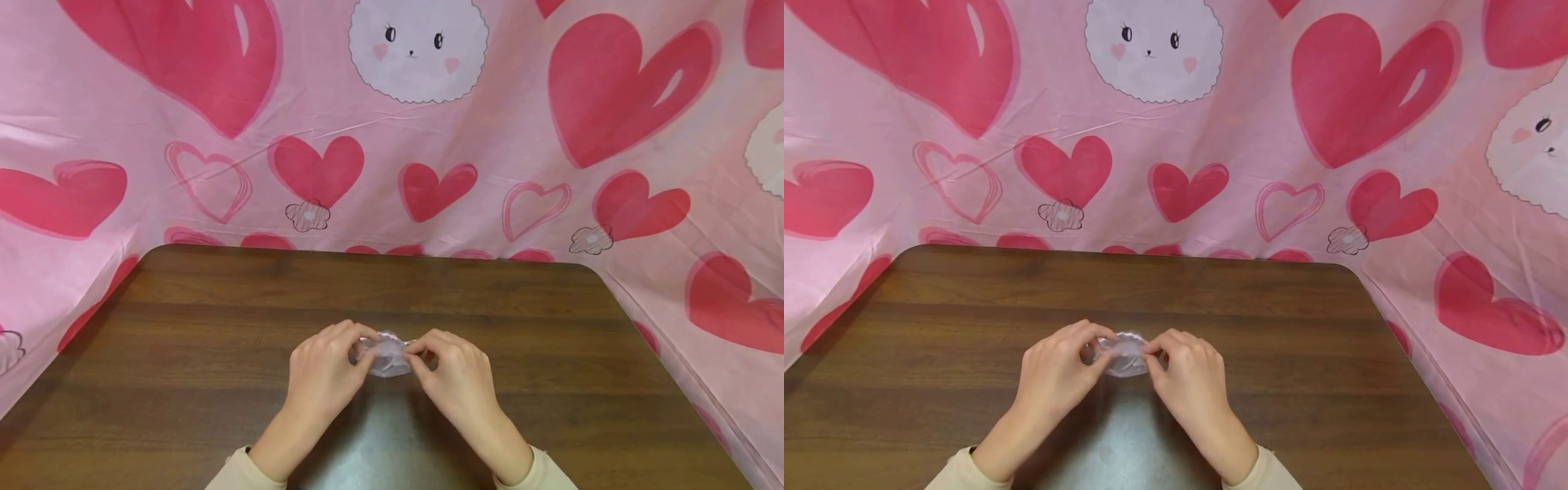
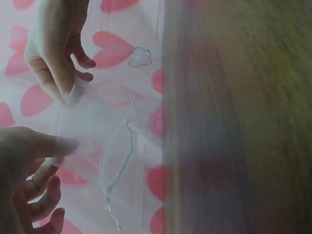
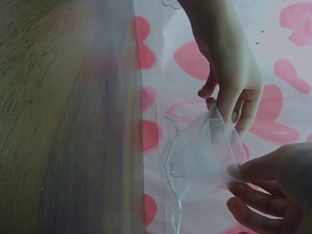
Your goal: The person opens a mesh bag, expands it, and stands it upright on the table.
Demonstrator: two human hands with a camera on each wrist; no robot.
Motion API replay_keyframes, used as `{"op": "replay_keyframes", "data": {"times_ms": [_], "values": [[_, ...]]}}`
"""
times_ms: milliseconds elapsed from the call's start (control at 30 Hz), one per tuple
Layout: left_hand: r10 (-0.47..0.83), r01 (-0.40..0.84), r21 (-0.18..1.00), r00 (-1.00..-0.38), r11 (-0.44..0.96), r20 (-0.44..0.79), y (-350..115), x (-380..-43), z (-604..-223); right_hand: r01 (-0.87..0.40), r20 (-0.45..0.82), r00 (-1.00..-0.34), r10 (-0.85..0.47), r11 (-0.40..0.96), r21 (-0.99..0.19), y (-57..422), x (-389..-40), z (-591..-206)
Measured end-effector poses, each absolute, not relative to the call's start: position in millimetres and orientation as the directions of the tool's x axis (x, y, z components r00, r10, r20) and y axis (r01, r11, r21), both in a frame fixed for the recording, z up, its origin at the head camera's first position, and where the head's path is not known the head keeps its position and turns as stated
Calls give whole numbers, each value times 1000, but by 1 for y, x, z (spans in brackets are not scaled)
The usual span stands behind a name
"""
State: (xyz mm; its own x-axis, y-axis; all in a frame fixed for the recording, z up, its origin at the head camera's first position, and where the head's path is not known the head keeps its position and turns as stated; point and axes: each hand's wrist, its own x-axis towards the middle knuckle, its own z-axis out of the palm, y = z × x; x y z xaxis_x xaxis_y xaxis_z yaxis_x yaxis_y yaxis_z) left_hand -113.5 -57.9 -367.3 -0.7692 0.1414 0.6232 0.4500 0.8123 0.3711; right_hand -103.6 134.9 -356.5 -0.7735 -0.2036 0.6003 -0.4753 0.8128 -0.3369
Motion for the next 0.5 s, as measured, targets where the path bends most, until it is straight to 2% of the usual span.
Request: {"op": "replay_keyframes", "data": {"times_ms": [333, 500], "values": [[210, 490, 358, -776, 795, 595, -57, -112, -366, -475, 599, -774, -206, 815, -332, 135, -104, -357], [197, 492, 359, -765, 793, 613, -56, -112, -365, -478, 595, -775, -212, 813, -333, 134, -104, -357]]}}
